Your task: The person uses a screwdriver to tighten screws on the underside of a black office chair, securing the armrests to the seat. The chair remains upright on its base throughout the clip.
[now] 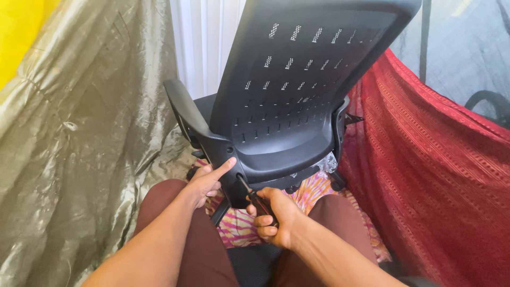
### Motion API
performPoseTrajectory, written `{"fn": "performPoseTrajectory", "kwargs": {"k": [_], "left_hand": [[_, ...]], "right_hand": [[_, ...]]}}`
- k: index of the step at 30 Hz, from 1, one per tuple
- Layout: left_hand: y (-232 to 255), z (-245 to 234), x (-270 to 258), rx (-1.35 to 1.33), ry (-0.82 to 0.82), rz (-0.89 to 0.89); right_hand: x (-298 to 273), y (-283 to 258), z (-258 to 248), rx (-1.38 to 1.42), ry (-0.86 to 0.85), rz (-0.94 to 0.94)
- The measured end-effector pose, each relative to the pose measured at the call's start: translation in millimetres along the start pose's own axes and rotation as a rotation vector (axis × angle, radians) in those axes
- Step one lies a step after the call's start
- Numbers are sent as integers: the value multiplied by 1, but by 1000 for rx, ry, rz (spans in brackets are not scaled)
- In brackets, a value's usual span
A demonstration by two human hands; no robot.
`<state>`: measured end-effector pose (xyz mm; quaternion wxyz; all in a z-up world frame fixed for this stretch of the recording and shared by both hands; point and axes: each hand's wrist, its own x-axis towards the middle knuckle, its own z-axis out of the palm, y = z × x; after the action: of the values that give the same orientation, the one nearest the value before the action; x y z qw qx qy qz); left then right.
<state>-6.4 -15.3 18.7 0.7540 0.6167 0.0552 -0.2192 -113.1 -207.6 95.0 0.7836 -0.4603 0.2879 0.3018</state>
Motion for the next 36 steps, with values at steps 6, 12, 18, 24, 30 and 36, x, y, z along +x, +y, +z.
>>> {"fn": "performPoseTrajectory", "kwargs": {"k": [6,12,18,24,30,36], "left_hand": [[1,0,0,-23,-13,7],[-2,1,0,-27,28,42],[-4,5,-1,-43,60,76],[-4,4,1,-47,60,69],[-1,4,-1,-48,62,48],[-1,2,-1,-45,46,61]], "right_hand": [[-4,2,4,55,46,1],[-1,-14,-2,486,-119,235],[14,-34,-11,478,-201,326],[19,-23,-12,-122,-118,75],[-14,13,10,-1684,654,-737],[-17,7,14,-1010,427,-603]]}}
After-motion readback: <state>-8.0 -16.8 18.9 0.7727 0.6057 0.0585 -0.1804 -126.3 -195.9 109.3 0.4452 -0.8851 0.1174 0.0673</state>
